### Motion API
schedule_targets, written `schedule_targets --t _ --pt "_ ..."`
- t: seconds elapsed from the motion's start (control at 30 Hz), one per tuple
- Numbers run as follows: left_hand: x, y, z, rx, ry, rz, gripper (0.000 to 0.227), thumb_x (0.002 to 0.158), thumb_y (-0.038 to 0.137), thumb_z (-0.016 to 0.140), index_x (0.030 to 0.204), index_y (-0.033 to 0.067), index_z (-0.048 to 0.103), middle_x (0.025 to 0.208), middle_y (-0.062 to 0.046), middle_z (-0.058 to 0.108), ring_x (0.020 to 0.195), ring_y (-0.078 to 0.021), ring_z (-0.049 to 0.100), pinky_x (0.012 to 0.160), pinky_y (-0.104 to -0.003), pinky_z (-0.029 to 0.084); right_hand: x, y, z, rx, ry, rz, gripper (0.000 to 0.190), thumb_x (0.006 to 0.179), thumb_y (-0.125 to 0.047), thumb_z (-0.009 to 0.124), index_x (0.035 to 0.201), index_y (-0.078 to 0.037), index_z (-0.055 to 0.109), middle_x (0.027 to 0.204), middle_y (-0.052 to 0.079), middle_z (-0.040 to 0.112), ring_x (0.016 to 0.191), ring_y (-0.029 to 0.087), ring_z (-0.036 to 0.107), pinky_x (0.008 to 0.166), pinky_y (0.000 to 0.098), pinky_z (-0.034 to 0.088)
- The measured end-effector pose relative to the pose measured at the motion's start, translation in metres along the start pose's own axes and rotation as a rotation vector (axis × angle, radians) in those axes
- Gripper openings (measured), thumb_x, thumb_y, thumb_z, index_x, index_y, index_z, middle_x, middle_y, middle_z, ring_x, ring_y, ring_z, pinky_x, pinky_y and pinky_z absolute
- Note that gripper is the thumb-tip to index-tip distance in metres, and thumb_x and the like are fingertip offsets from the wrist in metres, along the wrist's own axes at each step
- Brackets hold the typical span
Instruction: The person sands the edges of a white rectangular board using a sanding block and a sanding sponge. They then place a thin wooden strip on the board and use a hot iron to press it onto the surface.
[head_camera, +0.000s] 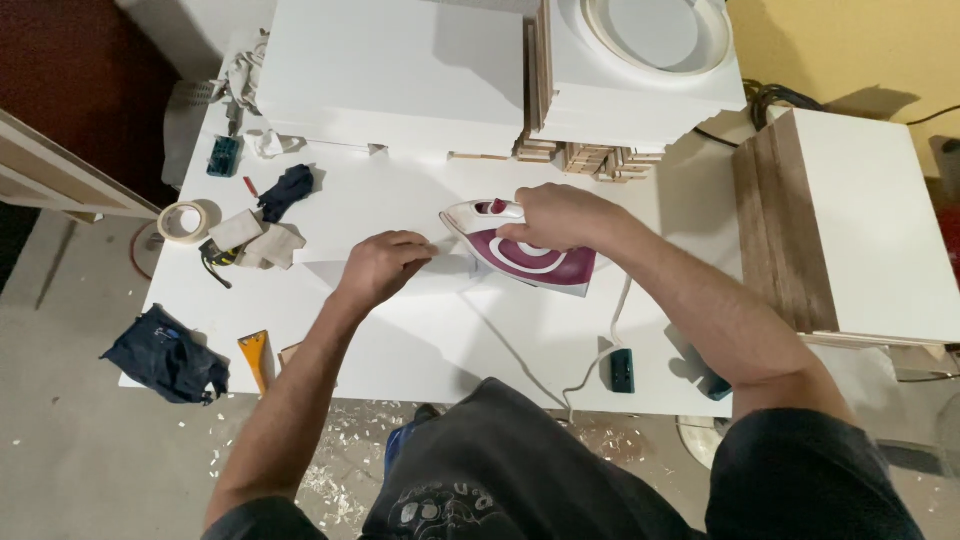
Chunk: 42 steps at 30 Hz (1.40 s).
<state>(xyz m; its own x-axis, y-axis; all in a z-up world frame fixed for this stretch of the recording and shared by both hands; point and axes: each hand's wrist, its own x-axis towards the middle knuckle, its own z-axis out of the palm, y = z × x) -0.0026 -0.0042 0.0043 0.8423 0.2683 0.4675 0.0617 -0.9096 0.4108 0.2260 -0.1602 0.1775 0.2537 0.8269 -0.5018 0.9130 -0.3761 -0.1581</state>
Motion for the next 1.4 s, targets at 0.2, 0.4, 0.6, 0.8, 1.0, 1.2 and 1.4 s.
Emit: schedule_targets --t 0.2,0.4,0.6,0.8,1.0,1.2,1.4 --pt "-0.004 -0.007 0.004 -0.001 0.005 -0.001 0.008 0.091 0.018 0.079 0.095 0.0245 0.081 0.104 0.007 0.077 0.097 -0.0173 0.074 0.08 -0.031 0.06 -0.028 0.016 -0.009 -0.047 0.01 -0.011 0.062 0.097 -0.055 0.051 0.115 0.003 0.063 0.09 0.03 0.072 0.092 0.048 0.073 0.083 0.056 0.057" --pt "-0.009 -0.022 0.014 0.033 0.014 -0.015 0.004 0.092 0.024 0.078 0.093 0.0264 0.081 0.106 0.009 0.077 0.099 -0.0152 0.073 0.083 -0.03 0.059 -0.047 0.07 -0.006 -0.067 0.019 0.067 0.064 0.096 -0.057 0.05 0.116 0.002 0.061 0.097 0.032 0.071 0.098 0.05 0.071 0.088 0.0568 0.055" --pt "-0.008 -0.022 0.012 0.078 0.013 -0.013 0.005 0.093 0.024 0.076 0.091 0.024 0.081 0.103 0.007 0.078 0.098 -0.015 0.074 0.084 -0.028 0.059 -0.075 0.126 -0.007 -0.037 0.004 0.218 0.064 0.096 -0.063 0.045 0.112 -0.003 0.062 0.065 0.016 0.071 0.068 0.034 0.076 0.085 0.0457 0.058" --pt "-0.007 -0.017 0.008 0.067 0.035 -0.013 0.005 0.092 0.019 0.078 0.09 0.0201 0.082 0.102 0.005 0.08 0.097 -0.016 0.075 0.085 -0.028 0.059 -0.077 0.164 0.004 -0.068 -0.029 0.278 0.061 0.097 -0.058 0.045 0.114 -0.002 0.062 0.061 0.02 0.071 0.07 0.038 0.076 0.081 0.0469 0.058" --pt "-0.009 -0.016 0.013 0.041 0.044 -0.006 0.004 0.089 0.019 0.079 0.088 0.0228 0.081 0.103 0.008 0.078 0.095 -0.0143 0.074 0.083 -0.027 0.06 -0.055 0.142 0.005 -0.036 -0.039 0.205 0.062 0.093 -0.063 0.048 0.112 -0.007 0.062 0.055 0.014 0.069 0.061 0.032 0.075 0.078 0.0455 0.058" --pt "-0.01 -0.016 0.017 0.085 0.119 0.008 0.017 0.086 0.015 0.082 0.094 0.0296 0.08 0.103 0.005 0.077 0.092 -0.02 0.074 0.081 -0.035 0.059 -0.021 0.122 0.01 -0.052 -0.036 0.11 0.061 0.094 -0.062 0.048 0.112 -0.006 0.064 0.055 0.011 0.069 0.059 0.03 0.074 0.076 0.0441 0.058" --pt "-0.022 -0.025 0.039 0.156 0.258 0.064 0.017 0.08 0.018 0.087 0.092 0.0278 0.081 0.105 0.005 0.076 0.097 -0.0209 0.073 0.084 -0.035 0.056 -0.019 0.079 0.001 -0.039 -0.016 0.051 0.06 0.096 -0.058 0.05 0.114 -0.003 0.064 0.061 0.014 0.071 0.061 0.03 0.074 0.078 0.0445 0.058"
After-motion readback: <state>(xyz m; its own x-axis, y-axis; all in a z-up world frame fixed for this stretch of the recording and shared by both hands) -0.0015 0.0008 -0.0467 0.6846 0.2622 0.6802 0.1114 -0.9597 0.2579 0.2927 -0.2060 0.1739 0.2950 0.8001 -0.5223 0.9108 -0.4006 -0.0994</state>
